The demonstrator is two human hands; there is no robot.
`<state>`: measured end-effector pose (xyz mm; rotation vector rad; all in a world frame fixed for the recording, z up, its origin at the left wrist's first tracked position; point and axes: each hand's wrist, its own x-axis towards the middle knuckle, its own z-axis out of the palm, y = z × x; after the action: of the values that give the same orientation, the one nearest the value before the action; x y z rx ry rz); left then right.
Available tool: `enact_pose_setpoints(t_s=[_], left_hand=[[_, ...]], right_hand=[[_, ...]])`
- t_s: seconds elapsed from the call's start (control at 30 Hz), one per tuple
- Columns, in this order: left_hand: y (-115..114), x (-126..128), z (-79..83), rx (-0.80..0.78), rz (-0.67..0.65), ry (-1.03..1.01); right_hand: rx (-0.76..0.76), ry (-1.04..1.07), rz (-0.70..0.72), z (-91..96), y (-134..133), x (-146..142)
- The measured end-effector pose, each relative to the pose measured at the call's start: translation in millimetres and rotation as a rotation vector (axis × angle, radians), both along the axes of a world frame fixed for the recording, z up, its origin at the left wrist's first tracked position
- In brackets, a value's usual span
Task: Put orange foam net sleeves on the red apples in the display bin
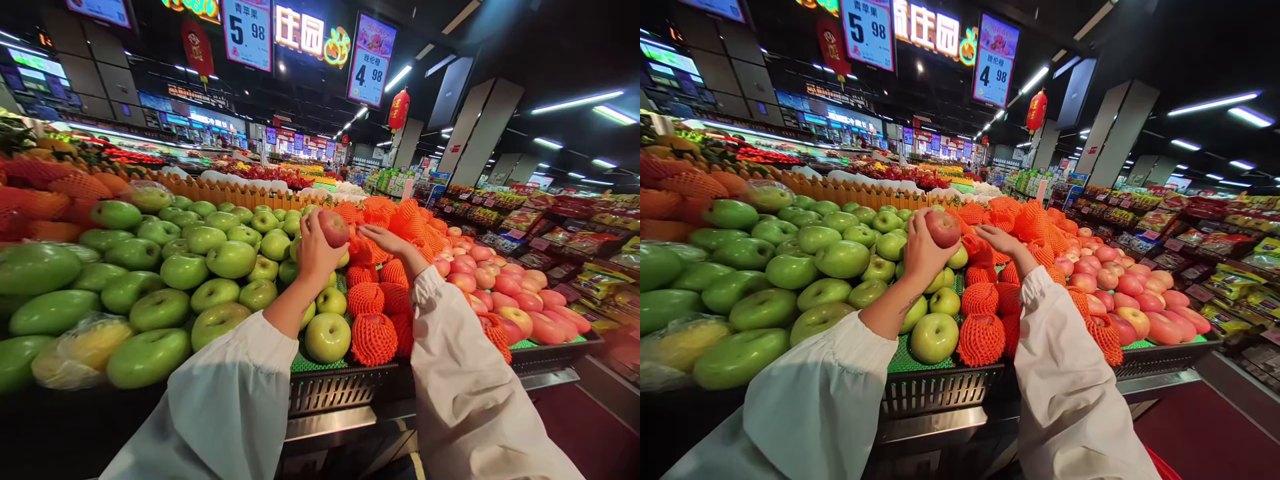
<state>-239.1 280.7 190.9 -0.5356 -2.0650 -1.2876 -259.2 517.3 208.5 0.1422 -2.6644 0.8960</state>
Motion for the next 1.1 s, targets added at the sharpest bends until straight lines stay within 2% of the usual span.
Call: enact_pose_setpoints(t_s=[0.1,0.2,0.4,0.57,0.77,0.83,0.9,1.0,1.1], left_hand=[[-1,-2,-0.7,0.025,0.008,-0.02],[-2,-3,-0.1,0.033,0.02,-0.01],[-3,-4,0.8,0.076,0.027,0.016],[-3,-6,0.6,0.154,0.016,0.013],[-4,-10,0.1,0.157,-0.033,-0.014],[-3,-11,-0.6,0.146,-0.016,-0.021],[-3,-10,-1.0,0.139,0.001,-0.026],[-3,-9,-1.0,0.143,-0.021,-0.021],[-2,-12,-1.4,0.186,-0.062,-0.015]], right_hand=[[0.013,-0.037,0.193,-20.2,-22,-4],[0.004,-0.028,0.244,-37.0,-29,-8],[-0.141,0.014,0.073,-40.7,-11,-8],[-0.301,0.157,-0.122,-38.0,1,-1],[-0.415,0.232,-0.177,-36.3,6,2],[-0.397,0.243,-0.17,-36.2,4,1],[-0.312,0.244,-0.159,-37.0,0,1],[-0.187,0.137,-0.099,-38.8,-5,-2],[-0.21,0.143,-0.092,-35.7,-5,-4]])
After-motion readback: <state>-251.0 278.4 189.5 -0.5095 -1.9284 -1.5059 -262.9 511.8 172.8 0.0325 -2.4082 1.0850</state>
